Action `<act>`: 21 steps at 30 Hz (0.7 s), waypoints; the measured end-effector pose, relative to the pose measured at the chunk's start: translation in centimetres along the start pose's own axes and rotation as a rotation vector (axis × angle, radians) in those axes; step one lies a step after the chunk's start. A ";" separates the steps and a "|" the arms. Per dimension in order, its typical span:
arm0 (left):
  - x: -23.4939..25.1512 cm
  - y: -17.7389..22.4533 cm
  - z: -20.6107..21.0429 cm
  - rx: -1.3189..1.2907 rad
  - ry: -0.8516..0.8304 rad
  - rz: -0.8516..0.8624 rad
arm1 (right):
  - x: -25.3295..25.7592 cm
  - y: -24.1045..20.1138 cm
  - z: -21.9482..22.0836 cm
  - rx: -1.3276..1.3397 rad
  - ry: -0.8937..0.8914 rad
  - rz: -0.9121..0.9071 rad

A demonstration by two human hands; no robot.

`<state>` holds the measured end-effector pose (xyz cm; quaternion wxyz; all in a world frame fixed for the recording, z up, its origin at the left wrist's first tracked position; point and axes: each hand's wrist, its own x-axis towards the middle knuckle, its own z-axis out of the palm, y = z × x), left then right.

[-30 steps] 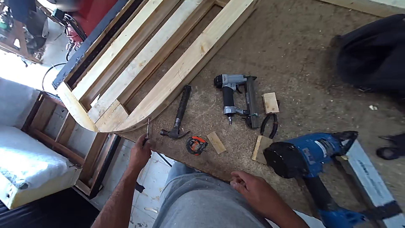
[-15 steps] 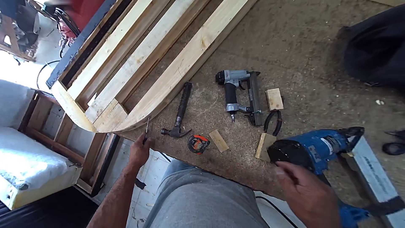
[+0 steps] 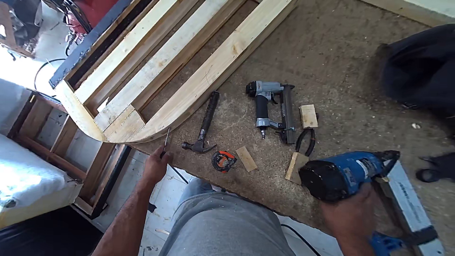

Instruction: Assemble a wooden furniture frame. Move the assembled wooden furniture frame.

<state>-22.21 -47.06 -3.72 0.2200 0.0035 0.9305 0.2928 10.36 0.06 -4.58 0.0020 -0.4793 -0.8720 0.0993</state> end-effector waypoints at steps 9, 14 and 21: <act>-0.3 0.6 -0.5 -0.041 -0.034 0.013 | 3.3 -0.9 -10.0 0.168 -0.155 -0.103; -0.1 0.2 -0.5 -0.084 -0.049 0.043 | 1.4 -13.0 -22.3 0.608 -0.534 0.050; 0.2 -1.0 -0.4 -0.138 -0.079 0.123 | -1.0 -34.4 -22.2 0.821 -0.733 -0.296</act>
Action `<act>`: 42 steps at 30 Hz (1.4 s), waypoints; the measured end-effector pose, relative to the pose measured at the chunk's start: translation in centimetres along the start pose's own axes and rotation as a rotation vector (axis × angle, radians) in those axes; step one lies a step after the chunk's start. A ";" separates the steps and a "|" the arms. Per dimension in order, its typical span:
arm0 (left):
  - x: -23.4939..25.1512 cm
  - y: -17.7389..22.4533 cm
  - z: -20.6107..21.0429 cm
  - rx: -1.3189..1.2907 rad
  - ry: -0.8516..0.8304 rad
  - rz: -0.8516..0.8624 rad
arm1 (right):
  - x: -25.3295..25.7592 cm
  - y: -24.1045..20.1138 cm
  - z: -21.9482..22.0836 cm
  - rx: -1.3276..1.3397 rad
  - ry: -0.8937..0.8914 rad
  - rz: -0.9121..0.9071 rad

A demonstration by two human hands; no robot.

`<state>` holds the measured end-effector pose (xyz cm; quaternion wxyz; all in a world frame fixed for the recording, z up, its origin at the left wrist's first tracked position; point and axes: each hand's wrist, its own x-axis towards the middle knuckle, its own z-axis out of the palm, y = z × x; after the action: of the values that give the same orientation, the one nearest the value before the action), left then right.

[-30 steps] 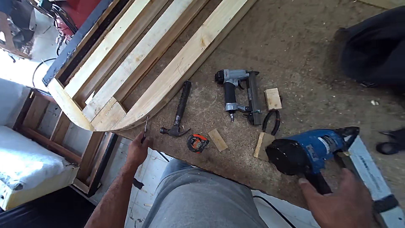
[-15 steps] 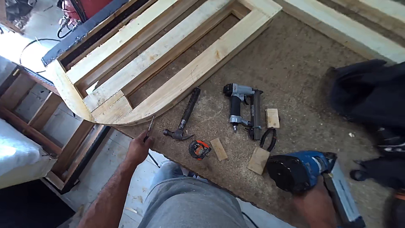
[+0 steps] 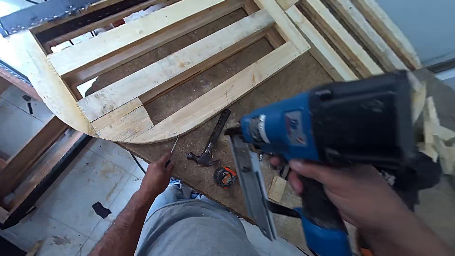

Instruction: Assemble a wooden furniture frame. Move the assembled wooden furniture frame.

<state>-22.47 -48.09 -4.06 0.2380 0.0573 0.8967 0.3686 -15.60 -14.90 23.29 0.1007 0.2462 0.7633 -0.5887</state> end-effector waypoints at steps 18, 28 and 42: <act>0.4 -1.0 0.1 -0.060 -0.073 0.024 | 8.4 -4.4 9.1 -0.134 -0.077 0.193; 0.1 -0.9 0.1 -0.060 -0.087 0.019 | 9.1 -5.8 10.3 -0.310 -0.101 0.259; 0.4 -1.3 0.2 -0.068 -0.129 0.007 | 7.6 -5.4 11.9 -0.269 -0.108 0.226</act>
<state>-22.65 -48.82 -5.27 0.2958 0.0759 0.8664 0.3951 -26.45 -25.25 21.09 0.2393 0.2827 0.7961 -0.4787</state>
